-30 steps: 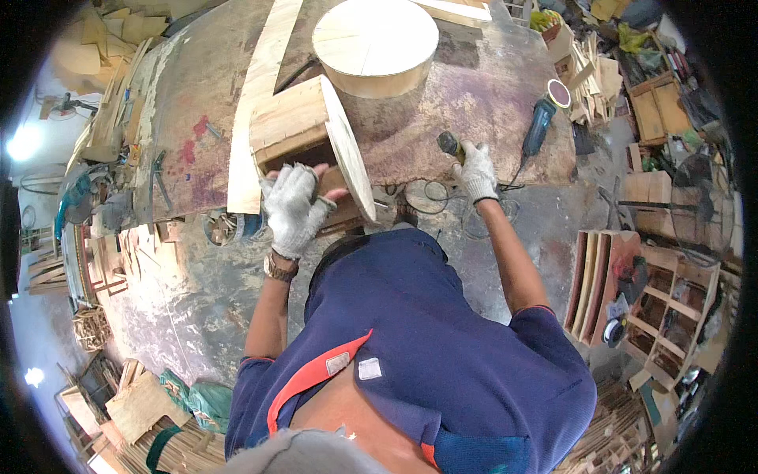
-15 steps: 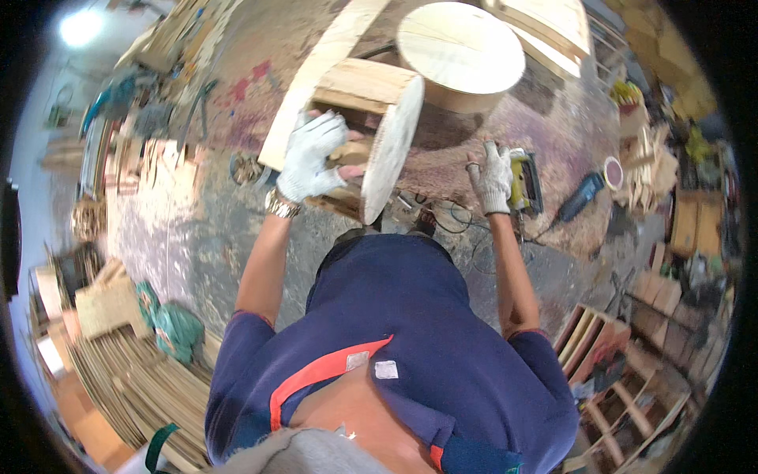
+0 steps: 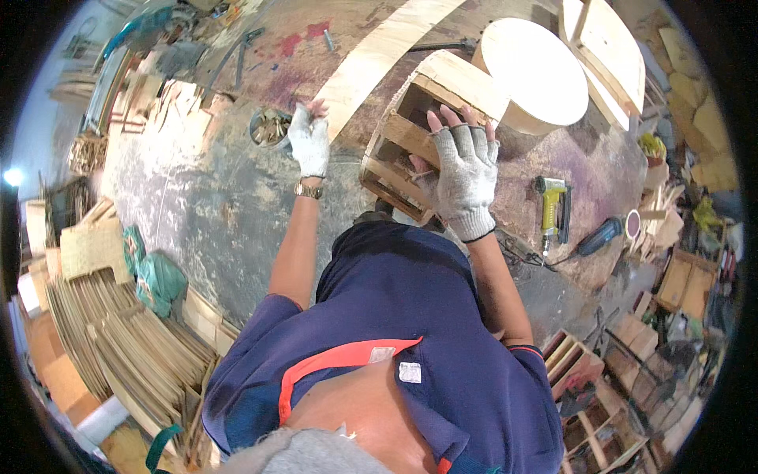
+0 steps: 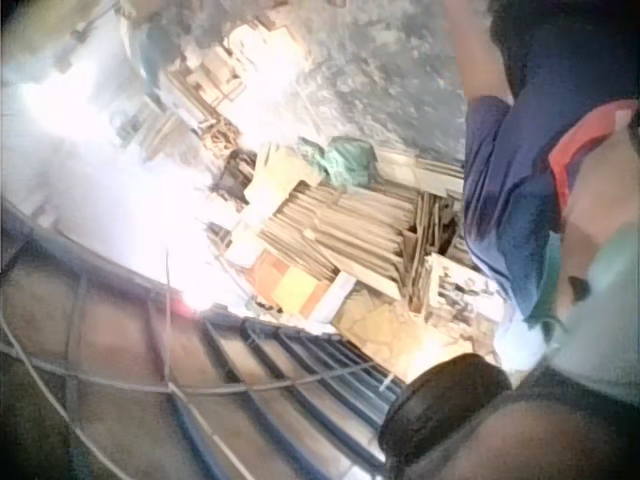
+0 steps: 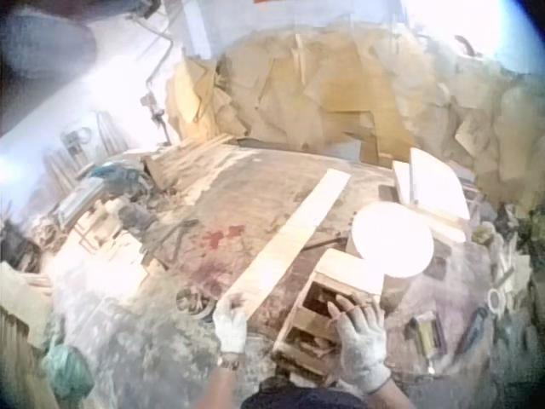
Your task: The person sands a circular wooden piece, then assembles a small wooden chair by attaching a curved backrest and seat using a nail gun. The person repeatedly positions and fastens the parts on a workbench.
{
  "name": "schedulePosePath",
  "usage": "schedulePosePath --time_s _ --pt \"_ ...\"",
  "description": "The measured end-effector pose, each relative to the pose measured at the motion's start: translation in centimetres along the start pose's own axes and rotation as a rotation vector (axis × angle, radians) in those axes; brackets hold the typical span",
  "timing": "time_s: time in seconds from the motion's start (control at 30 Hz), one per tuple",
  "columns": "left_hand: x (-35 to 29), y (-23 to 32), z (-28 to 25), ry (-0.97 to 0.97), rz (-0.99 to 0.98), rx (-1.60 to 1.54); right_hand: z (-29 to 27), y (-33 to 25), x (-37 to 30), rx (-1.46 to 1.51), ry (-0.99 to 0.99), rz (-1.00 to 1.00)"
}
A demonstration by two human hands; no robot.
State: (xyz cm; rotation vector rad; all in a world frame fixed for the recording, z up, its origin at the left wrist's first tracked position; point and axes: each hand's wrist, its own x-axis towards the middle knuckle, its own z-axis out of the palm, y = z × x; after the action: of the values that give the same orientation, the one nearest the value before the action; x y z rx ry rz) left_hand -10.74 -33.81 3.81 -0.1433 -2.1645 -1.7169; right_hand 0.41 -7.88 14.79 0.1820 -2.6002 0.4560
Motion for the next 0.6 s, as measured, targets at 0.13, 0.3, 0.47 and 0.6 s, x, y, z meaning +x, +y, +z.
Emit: schedulePosePath --time_s 0.13,0.3,0.47,0.6 --pt "-0.8 -10.3 -4.5 -0.248 0.155 0.840 -0.1 0.7 0.0 0.113 0.001 0.019" --pt "-0.5 -18.0 -6.7 -0.522 0.316 1.254 -0.2 -0.9 -0.9 -0.044 0.109 0.142" --pt "1.5 -20.6 -8.2 -0.664 0.385 1.090 1.1 -3.0 -2.0 -0.044 0.153 0.320" --pt "2.0 -17.0 -8.8 -0.479 0.358 0.754 1.9 -3.2 -2.2 -0.046 0.193 0.311"
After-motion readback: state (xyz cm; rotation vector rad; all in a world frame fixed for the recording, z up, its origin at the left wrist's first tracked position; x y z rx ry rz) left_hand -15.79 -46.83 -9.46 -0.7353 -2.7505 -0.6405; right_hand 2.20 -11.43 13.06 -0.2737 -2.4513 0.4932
